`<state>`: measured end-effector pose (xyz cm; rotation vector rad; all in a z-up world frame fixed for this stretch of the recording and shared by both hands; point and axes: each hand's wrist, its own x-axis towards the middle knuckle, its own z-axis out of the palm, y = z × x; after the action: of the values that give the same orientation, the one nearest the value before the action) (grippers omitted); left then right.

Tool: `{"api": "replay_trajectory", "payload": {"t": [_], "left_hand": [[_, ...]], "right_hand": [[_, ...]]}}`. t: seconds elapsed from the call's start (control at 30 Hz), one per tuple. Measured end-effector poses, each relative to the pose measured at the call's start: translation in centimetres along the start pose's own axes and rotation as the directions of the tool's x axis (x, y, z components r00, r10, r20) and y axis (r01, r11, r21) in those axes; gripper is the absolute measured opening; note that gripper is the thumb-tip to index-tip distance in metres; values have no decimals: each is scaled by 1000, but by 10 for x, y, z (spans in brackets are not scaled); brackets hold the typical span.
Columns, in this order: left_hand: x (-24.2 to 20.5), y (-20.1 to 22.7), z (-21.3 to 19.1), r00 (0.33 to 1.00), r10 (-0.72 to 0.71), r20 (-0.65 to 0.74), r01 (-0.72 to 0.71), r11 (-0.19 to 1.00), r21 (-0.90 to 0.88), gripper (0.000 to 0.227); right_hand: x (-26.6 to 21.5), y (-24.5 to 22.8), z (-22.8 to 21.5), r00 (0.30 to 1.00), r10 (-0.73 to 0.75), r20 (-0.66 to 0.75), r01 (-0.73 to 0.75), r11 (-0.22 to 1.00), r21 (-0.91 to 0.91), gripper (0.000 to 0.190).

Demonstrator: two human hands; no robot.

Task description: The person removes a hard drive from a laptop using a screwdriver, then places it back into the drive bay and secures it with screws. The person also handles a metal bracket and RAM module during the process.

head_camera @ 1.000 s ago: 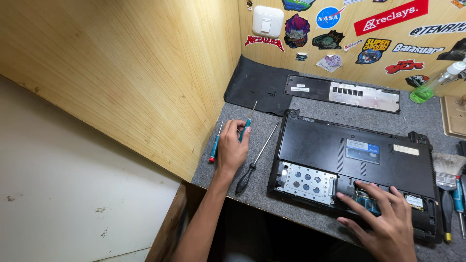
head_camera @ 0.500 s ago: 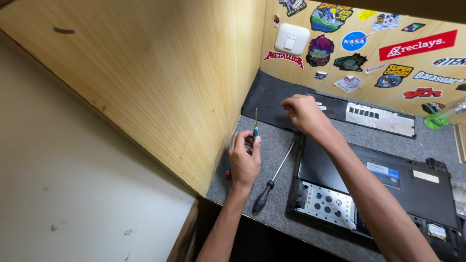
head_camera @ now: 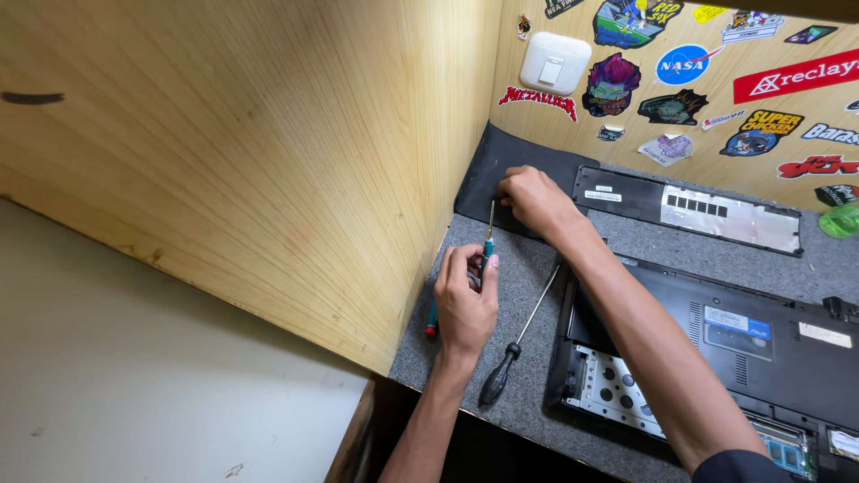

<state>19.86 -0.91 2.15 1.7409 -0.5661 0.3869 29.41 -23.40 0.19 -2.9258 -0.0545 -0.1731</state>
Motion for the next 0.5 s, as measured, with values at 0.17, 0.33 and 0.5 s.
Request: {"api": "replay_trajectory", "payload": {"t": [0.17, 0.33, 0.5], "left_hand": [[-1, 1, 0, 1000, -11, -6, 10, 1000, -8, 14], [0, 3, 0, 1000, -13, -1, 13, 1000, -18, 13], [-1, 3, -1, 1000, -21, 4, 21, 1000, -17, 13]], "right_hand": [[1, 9, 7, 1000, -3, -10, 3, 1000, -6, 7], [-2, 0, 2, 999, -31, -44, 29, 998, -57, 5], [-6, -16, -8, 996, -57, -62, 46, 984, -170, 11]]}}
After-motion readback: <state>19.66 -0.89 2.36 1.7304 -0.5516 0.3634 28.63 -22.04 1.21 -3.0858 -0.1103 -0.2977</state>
